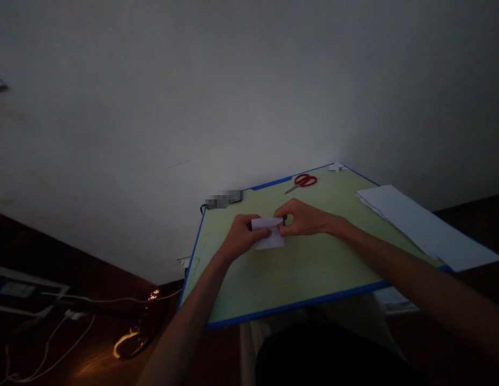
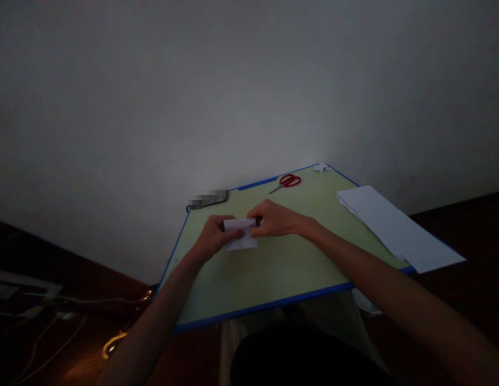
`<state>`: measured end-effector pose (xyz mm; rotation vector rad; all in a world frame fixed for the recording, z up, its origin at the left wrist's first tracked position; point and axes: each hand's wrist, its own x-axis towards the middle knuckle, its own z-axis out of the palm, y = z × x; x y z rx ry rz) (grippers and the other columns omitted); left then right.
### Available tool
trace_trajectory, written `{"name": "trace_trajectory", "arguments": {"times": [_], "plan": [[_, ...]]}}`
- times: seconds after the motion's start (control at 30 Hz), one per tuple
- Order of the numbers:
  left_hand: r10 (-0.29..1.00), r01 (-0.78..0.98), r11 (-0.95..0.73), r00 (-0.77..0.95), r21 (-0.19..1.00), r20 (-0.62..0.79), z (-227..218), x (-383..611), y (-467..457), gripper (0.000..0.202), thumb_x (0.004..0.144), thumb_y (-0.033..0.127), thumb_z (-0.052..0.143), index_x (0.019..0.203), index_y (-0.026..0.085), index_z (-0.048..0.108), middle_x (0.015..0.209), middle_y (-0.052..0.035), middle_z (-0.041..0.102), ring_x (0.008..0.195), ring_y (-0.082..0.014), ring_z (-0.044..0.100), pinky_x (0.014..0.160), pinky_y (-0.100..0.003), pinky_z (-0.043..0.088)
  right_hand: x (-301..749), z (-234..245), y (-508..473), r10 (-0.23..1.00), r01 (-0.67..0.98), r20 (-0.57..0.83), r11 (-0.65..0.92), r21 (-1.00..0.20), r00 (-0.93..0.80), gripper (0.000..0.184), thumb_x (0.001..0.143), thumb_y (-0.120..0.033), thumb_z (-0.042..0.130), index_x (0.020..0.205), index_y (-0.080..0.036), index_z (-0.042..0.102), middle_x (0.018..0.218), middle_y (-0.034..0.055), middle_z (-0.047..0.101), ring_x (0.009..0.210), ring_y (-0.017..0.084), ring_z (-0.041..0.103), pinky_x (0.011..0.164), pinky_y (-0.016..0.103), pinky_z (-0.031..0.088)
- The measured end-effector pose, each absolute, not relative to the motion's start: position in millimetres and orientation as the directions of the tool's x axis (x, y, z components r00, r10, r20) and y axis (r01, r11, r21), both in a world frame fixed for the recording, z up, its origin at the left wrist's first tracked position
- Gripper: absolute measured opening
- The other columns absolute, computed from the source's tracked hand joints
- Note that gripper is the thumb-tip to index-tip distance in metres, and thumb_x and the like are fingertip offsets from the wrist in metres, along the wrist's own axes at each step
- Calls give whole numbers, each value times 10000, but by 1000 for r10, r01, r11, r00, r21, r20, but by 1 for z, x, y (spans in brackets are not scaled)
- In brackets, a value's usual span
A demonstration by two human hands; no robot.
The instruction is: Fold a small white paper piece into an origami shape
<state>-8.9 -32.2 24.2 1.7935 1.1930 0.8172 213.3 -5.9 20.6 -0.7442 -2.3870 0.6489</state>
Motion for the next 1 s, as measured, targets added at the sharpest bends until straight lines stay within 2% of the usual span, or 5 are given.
{"name": "trace_trajectory", "arguments": {"times": [0.47,0.6,0.7,0.87,1.0], "plan": [[977,263,-144,193,954,94,27,-15,-28,217,586,285,793,665,130,664,595,11,594,520,-106,492,510,-230,330,227,26,1,731,176,425,588,-790,-534,305,756,-195,625,1000,-171,806,754,29,772,712,165,701,710,283,531],[984,247,-144,139,958,112,26,-15,-26,223,590,293,791,681,127,672,589,18,574,523,-106,481,507,-229,314,223,27,0,797,86,435,512,-855,-419,313,815,-314,650,1056,-164,783,843,66,785,767,184,718,765,322,554],[979,240,-156,169,958,117,26,-12,-27,215,602,296,783,661,132,657,580,24,559,517,-100,466,500,-225,311,214,22,-4,809,109,385,475,-873,-444,332,786,-424,738,987,-161,757,864,55,757,779,175,685,745,309,522],[976,224,-153,187,963,111,25,-10,-29,217,621,300,775,641,136,634,573,24,557,511,-98,472,499,-228,320,202,10,-4,786,216,343,506,-835,-514,336,790,-442,727,669,-169,573,598,-49,515,576,96,459,546,237,330],[975,207,-142,198,968,100,23,-11,-27,216,607,276,795,659,129,646,580,20,575,511,-98,482,498,-226,324,202,7,-2,784,189,296,459,-868,-545,309,823,-419,673,670,-163,594,625,-20,581,591,111,502,566,246,355]]}}
